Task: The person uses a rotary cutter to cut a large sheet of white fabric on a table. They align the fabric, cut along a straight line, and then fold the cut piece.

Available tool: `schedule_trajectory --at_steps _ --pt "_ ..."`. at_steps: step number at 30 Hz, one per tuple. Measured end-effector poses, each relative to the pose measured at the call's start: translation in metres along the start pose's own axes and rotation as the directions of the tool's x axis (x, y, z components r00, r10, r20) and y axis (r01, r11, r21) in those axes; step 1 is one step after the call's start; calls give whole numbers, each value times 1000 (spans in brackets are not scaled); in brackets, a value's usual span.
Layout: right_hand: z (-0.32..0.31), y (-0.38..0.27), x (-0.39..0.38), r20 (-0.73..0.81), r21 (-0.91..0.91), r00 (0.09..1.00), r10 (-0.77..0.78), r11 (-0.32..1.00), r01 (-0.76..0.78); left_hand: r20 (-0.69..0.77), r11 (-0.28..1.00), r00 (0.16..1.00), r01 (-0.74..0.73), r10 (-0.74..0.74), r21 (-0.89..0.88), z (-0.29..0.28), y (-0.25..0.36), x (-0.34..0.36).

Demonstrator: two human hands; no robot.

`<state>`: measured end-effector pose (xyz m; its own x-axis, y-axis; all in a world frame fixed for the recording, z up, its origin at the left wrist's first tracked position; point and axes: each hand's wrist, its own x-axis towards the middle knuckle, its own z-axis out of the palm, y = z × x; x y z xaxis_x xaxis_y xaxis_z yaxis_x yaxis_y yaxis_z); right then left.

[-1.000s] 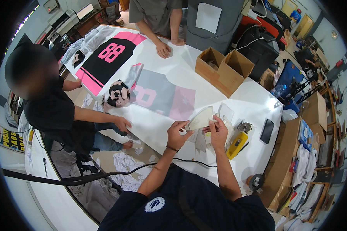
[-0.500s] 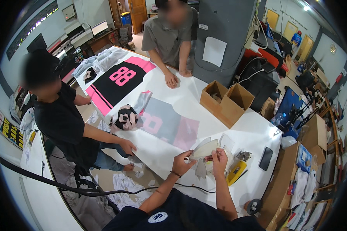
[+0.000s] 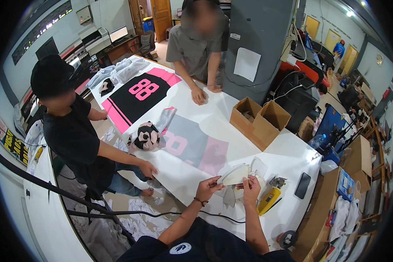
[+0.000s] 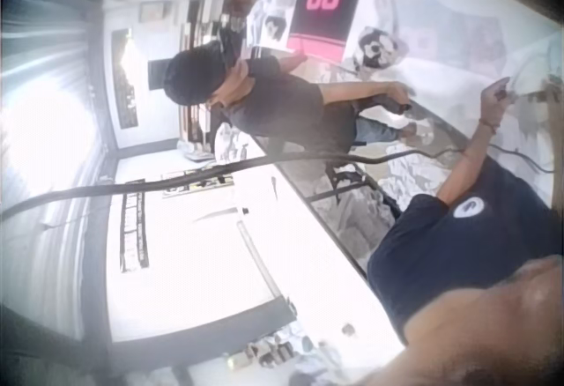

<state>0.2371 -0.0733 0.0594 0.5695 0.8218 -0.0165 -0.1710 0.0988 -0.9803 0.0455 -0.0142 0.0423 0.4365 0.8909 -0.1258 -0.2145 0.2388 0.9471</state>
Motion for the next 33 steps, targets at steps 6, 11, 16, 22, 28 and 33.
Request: schedule_trajectory --at_steps 6,11,16,22,28,33 --pt "2 -9 -4 31 26 999 7 1000 -8 -28 999 999 43 -42 19 -6 -3 -1" --pt "-1 -13 -2 38 -11 999 -3 1000 4 -46 989 997 70 -65 130 -7 6 -2" --pt "2 -16 -2 11 -36 1000 -1 999 1 -44 994 993 109 -110 -16 -4 12 -5" --pt "1 -17 -3 12 -184 1000 -29 982 31 -17 997 997 73 -73 14 -3 8 -5" --pt "6 -24 -5 -20 -178 999 -33 984 29 28 994 998 -59 57 94 5 12 -4" --pt "9 -28 -10 -1 -179 999 -35 983 34 93 962 983 -172 156 210 11 9 -3"
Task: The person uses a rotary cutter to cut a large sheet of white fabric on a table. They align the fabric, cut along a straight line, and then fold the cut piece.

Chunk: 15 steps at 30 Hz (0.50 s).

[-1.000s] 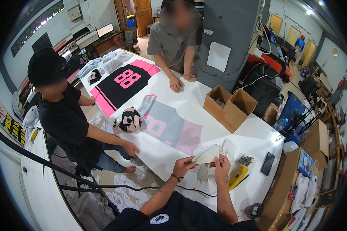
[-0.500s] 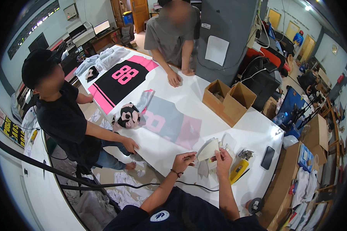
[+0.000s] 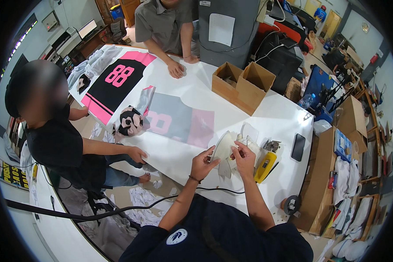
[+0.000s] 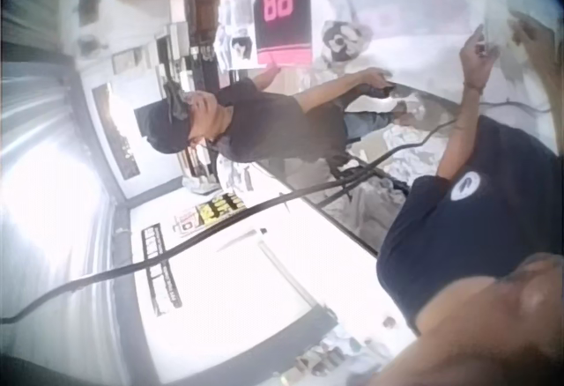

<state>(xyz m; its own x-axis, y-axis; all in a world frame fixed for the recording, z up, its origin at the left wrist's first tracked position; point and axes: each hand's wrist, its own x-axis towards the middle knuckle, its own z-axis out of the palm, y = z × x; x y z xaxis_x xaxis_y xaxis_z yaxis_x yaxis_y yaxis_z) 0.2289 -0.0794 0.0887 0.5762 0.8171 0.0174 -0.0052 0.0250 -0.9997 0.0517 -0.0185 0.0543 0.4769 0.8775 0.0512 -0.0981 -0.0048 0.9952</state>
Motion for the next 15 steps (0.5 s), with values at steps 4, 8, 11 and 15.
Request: schedule_trajectory --at_steps 4,8,11,15 --pt "-1 -1 1 -7 -17 1000 0 1000 0 -2 998 998 57 -58 -31 2 7 1" --pt "-2 0 2 -14 23 1000 -26 999 26 -33 995 995 94 -95 -24 3 9 0" --pt "1 -5 -1 -20 62 1000 -20 998 21 -64 996 994 82 -84 -37 0 3 2" --pt "0 -6 -2 49 51 996 -75 996 73 -106 986 983 139 -149 -94 1 9 7"
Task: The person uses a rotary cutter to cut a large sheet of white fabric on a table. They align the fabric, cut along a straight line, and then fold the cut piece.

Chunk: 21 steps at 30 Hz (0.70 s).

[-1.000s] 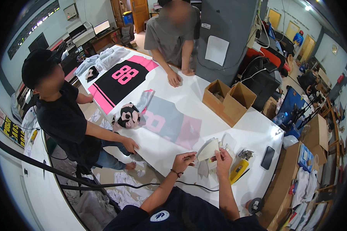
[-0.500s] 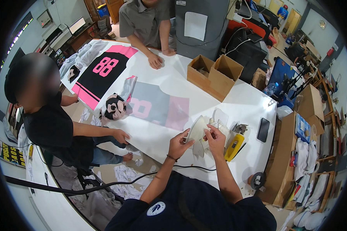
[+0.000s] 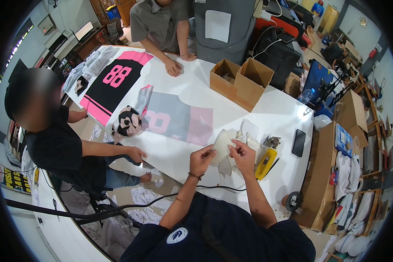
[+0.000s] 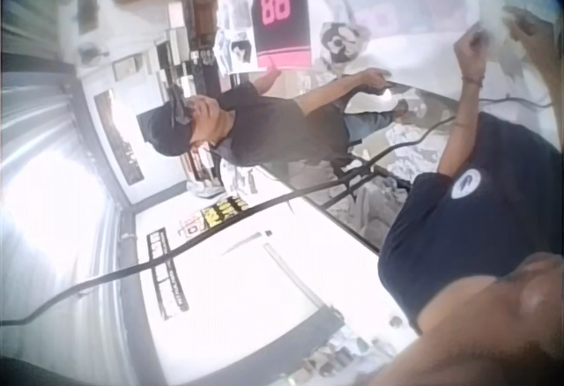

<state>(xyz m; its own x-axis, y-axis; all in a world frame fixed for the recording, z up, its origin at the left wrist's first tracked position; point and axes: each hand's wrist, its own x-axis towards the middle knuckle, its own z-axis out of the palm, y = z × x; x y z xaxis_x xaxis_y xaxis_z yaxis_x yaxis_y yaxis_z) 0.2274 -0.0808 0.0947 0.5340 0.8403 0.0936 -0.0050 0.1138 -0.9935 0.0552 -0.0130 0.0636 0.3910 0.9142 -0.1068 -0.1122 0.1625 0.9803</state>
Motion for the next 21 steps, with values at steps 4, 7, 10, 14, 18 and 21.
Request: schedule_trajectory --at_steps 4,7,10,14,18,21 --pt "0 -1 0 14 -20 1000 -18 1000 18 -16 1000 1000 -13 13 -9 0 5 0" --pt "0 -3 0 8 -9 1000 2 1000 -2 -22 1000 1000 5 -5 13 0 8 -2" --pt "0 -4 -1 -4 19 1000 13 1000 -13 -28 1000 1000 -2 2 1 2 12 -5" --pt "1 -8 -3 -23 13 1000 21 1000 -21 -31 1000 999 -15 15 3 3 9 -5" --pt "-2 -4 -3 -27 31 1000 9 999 -8 -28 1000 999 -17 17 4 5 9 -5" --pt "-3 -3 -3 -26 24 1000 4 1000 -3 -11 999 1000 -19 19 28 4 11 -6"
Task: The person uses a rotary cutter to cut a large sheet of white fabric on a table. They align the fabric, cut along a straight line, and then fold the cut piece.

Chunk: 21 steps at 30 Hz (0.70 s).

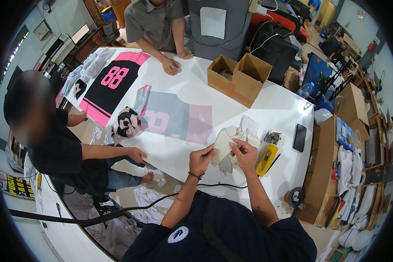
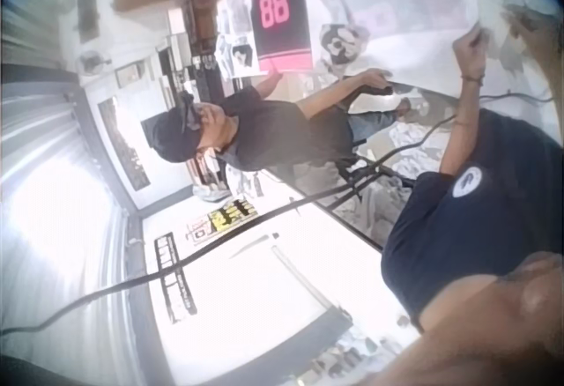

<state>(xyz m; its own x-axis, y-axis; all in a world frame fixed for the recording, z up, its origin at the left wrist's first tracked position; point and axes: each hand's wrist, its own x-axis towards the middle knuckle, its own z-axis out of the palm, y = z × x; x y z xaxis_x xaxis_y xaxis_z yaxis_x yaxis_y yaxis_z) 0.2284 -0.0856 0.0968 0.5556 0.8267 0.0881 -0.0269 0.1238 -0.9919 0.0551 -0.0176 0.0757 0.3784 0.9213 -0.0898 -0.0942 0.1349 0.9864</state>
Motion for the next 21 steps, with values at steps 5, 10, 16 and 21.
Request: schedule_trajectory --at_steps 5,10,16,21 --pt "1 -1 0 3 -23 1000 -26 999 26 15 999 1000 25 -25 -28 0 2 1" --pt "1 3 0 -7 -52 998 -68 996 68 93 992 992 89 -81 -87 0 6 -1" --pt "4 1 -3 -99 -355 954 -283 906 232 102 886 941 338 -322 -319 1 -12 2" --pt "4 -12 -6 -110 -482 887 -449 804 347 168 675 827 540 -536 -503 12 -8 -5"
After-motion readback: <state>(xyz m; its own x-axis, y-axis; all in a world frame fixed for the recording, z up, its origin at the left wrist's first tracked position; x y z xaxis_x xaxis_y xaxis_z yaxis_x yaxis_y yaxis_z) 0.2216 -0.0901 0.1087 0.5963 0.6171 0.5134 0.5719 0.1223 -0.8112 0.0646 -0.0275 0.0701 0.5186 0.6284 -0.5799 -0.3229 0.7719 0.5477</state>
